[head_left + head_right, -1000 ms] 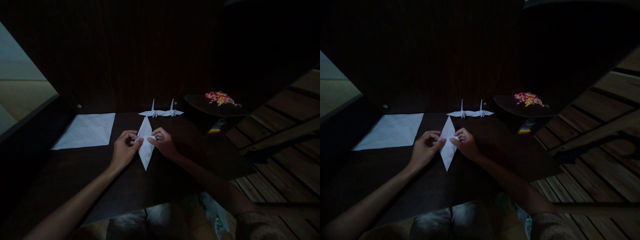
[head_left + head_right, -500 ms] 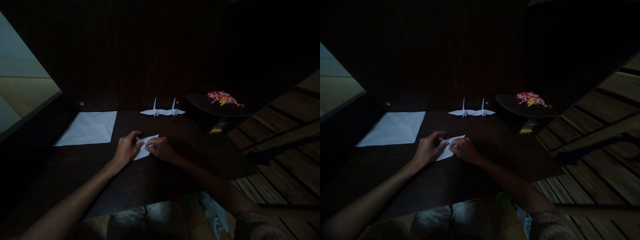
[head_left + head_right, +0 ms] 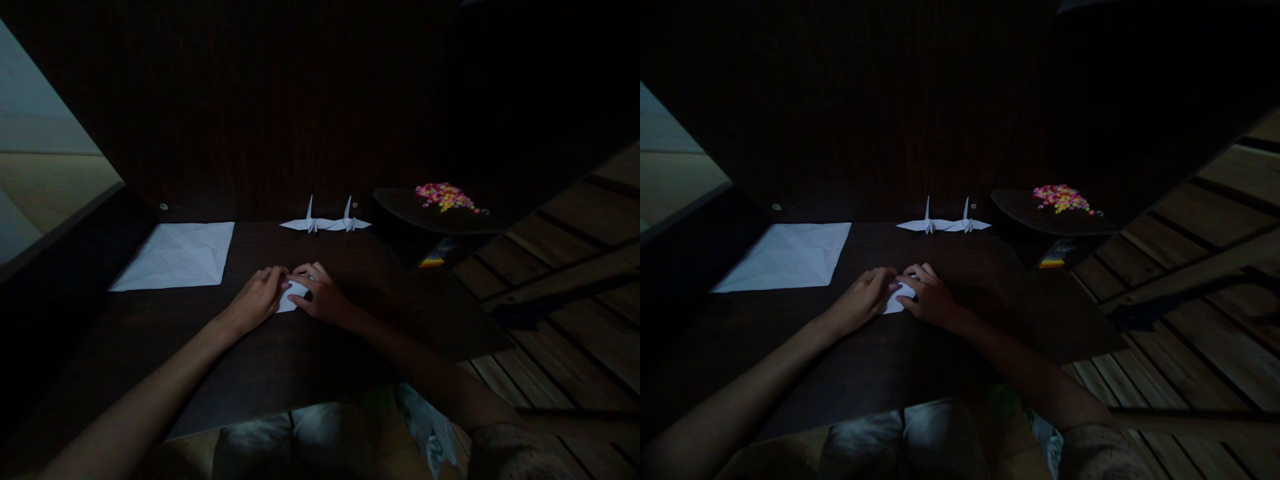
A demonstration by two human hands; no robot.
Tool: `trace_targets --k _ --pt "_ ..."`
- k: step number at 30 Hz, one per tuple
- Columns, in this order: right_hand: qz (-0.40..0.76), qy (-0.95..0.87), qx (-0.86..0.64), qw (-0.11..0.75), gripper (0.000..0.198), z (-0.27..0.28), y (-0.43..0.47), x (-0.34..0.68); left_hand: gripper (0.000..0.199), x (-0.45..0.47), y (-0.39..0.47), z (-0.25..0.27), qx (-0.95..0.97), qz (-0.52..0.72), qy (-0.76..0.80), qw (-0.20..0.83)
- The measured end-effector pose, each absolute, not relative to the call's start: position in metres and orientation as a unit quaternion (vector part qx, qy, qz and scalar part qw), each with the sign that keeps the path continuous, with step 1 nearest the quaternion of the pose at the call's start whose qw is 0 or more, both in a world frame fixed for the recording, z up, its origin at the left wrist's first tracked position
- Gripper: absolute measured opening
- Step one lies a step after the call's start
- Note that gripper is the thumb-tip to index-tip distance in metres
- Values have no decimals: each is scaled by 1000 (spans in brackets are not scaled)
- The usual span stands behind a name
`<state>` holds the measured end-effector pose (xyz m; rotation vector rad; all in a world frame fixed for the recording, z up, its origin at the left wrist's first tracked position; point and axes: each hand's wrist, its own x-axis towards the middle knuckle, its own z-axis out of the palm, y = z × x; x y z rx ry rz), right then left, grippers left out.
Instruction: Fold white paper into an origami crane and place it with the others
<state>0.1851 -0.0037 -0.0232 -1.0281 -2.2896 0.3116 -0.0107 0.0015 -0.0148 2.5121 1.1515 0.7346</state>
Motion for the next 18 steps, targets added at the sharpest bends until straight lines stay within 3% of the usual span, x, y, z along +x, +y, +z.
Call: trace_targets --k 9,14,18 --pt "52 -905 -358 224 29 -22 -5 188 45 -13 4 -4 825 268 444 226" --pt "43 -903 -355 238 29 -22 -4 189 23 -17 7 6 843 265 425 196" --pt "46 -899 -352 257 27 -23 -1 191 25 -24 9 5 894 213 353 175"
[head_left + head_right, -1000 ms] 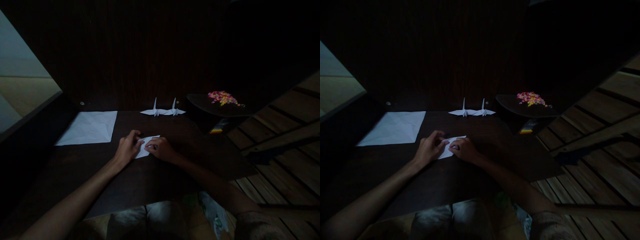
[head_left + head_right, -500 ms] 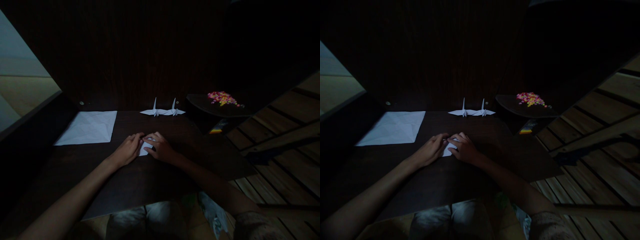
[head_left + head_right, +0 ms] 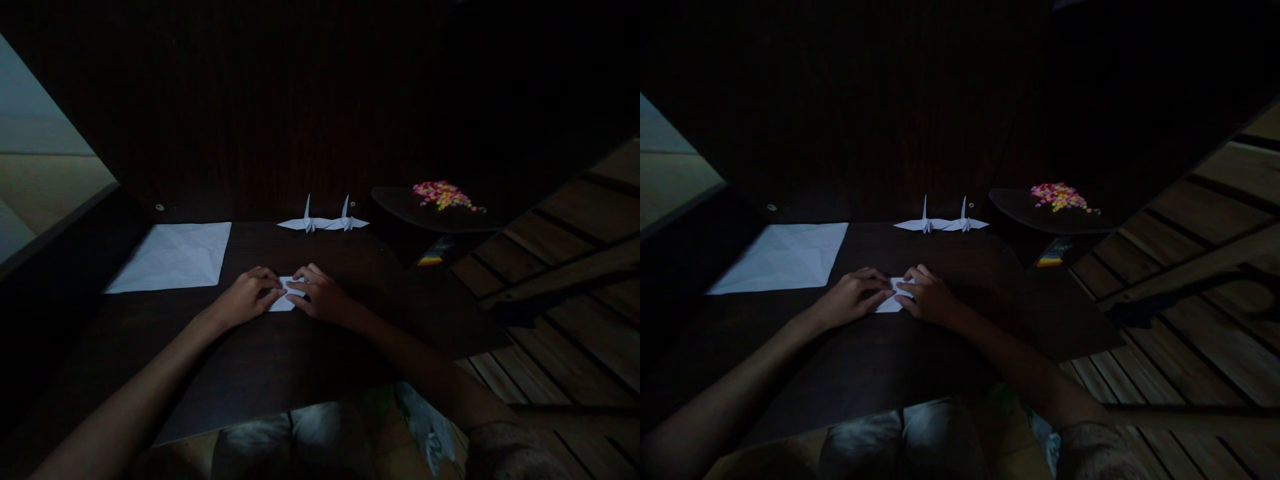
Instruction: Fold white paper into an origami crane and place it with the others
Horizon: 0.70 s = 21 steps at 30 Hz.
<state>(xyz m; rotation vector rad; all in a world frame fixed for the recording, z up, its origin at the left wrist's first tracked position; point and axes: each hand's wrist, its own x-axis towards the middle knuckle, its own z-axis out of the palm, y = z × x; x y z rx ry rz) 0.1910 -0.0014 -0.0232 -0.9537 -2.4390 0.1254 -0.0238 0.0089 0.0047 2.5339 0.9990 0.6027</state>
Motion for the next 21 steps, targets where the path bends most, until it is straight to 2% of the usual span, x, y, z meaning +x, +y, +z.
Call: trace_targets --k 5,21 --pt "56 -901 -343 259 27 -25 0 193 28 -30 13 -1 912 175 336 157" --pt "101 -887 -381 242 23 -25 3 193 9 -20 8 2 888 164 394 170"
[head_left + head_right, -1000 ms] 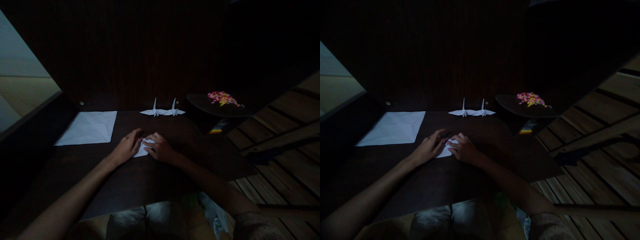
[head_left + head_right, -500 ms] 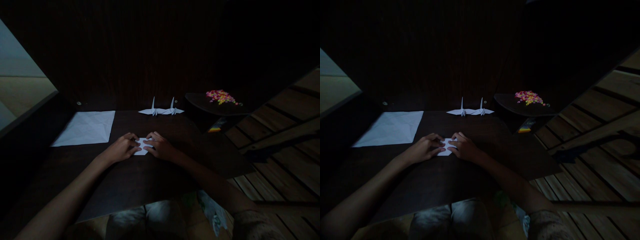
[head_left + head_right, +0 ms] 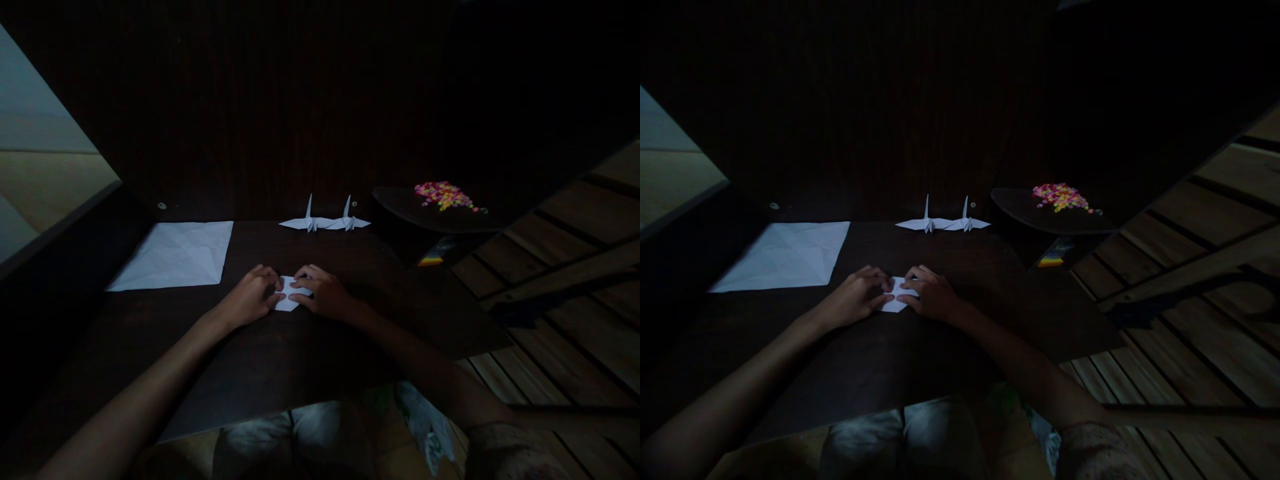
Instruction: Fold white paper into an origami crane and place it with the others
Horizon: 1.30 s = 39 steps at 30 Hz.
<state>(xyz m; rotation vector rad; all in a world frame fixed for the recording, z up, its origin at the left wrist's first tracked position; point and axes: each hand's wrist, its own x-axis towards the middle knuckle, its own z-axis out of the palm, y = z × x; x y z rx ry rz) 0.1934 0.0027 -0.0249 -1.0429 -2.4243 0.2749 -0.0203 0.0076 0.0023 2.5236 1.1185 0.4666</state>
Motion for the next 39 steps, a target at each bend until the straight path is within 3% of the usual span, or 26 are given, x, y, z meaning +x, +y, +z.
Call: trace_targets --k 11,23,31,35,39 --pt "154 -872 -377 272 24 -21 1 191 7 -14 4 0 860 194 431 193" --pt "123 -881 -350 293 16 -20 0 191 11 -16 6 1 848 250 402 239" --pt "105 -901 -331 260 10 -18 3 195 7 -14 4 3 836 268 395 271" --pt "96 -904 -333 249 8 -17 2 193 15 -12 1 3 817 271 408 305" --pt "88 -910 -318 250 9 -18 3 193 16 -11 -1 4 841 243 396 276"
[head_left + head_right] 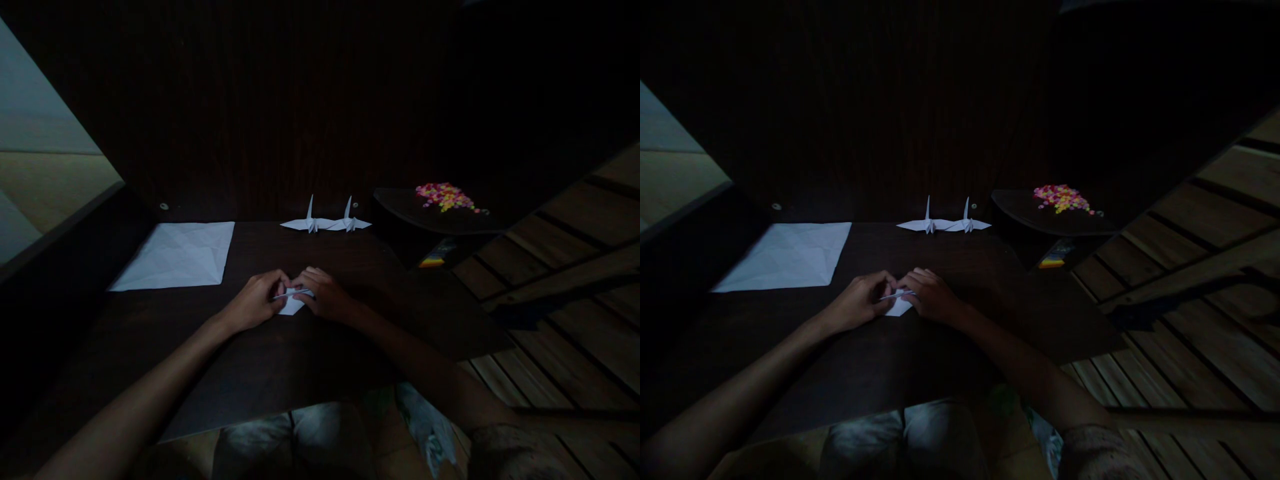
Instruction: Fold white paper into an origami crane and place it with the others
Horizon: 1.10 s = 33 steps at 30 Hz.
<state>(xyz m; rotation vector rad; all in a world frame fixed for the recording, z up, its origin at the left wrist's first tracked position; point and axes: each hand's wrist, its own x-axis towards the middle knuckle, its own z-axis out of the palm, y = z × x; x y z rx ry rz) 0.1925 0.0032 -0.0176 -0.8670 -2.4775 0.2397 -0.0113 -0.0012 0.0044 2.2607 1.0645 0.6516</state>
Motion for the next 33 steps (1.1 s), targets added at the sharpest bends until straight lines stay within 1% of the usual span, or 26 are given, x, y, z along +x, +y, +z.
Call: trace_targets --k 3,6,12,16,20,25,30,33 --pt "90 -918 -299 245 10 -17 6 197 10 -12 -2 5 872 225 369 231" --pt "101 -924 -280 240 10 -14 7 203 9 -13 -3 4 893 209 346 197" --pt "114 -933 -248 233 17 -6 4 210 15 -15 -5 3 939 168 273 124" --pt "122 -941 -239 204 15 -3 3 211 15 -17 -6 6 945 155 255 137" --pt "137 -939 -241 203 11 -1 6 213 18 -20 -3 8 942 154 257 153" --pt "145 -938 -240 202 13 -2 9 217 23 -26 2 6 945 150 246 155" --pt "126 -939 -245 204 10 -4 9 216 26 -24 0 4 947 164 249 117" --pt "114 -940 -245 210 12 -5 9 215 26 -23 -1 4 951 162 250 84"
